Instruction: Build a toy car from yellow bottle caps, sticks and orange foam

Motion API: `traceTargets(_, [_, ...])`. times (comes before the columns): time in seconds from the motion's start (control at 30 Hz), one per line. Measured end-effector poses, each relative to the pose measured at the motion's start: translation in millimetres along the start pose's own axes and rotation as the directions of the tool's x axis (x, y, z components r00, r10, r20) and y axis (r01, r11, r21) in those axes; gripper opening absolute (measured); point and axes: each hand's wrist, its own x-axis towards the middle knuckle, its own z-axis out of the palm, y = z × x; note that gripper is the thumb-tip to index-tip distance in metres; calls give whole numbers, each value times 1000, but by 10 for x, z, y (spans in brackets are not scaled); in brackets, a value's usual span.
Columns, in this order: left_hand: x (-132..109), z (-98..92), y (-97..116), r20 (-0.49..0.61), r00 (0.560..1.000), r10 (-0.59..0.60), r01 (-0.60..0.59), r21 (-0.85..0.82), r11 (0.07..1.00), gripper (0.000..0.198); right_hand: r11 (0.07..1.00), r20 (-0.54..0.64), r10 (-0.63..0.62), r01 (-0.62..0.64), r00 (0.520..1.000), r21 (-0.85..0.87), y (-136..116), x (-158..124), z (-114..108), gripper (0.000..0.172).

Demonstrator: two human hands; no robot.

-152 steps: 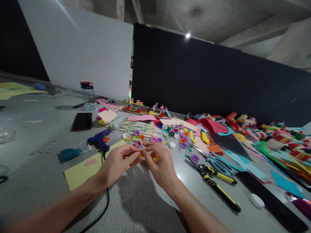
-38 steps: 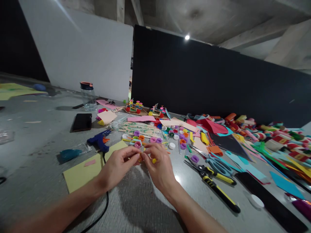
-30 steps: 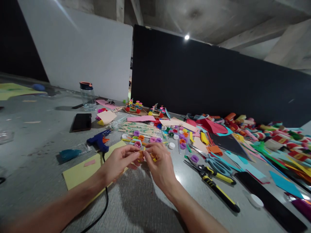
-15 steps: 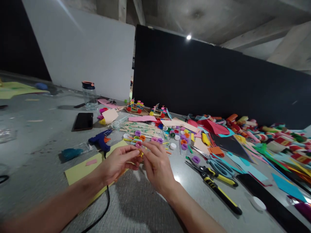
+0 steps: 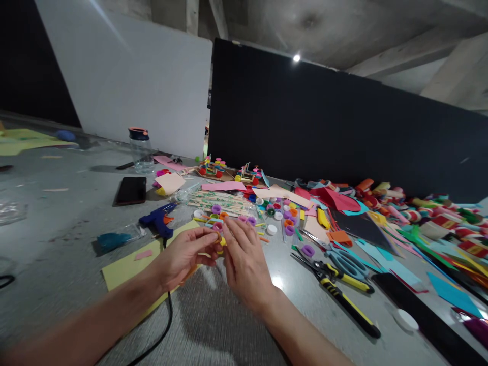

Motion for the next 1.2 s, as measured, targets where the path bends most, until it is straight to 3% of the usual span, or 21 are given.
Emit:
traceTargets(0.2, [-12,8,14,-20,1000,14,-13,72,997,26,999,15,0,-1,1000,32,1,13,-15,58])
traceTargets(0.5, [-38,78,131,-31,998,50,-41,254,966,29,981,-23,56,-51,998,187,91,33,-53,36])
traceTargets(0.83, [-63,60,168,-12,999,35,-31,230,973,30,960,-85,122,-96,989,262,76,65,-76,26])
traceTargets(1.2, [-64,94,178,-48,993,105,-89,262,961,27,952,-97,131,-98,987,289,71,74,-88,27])
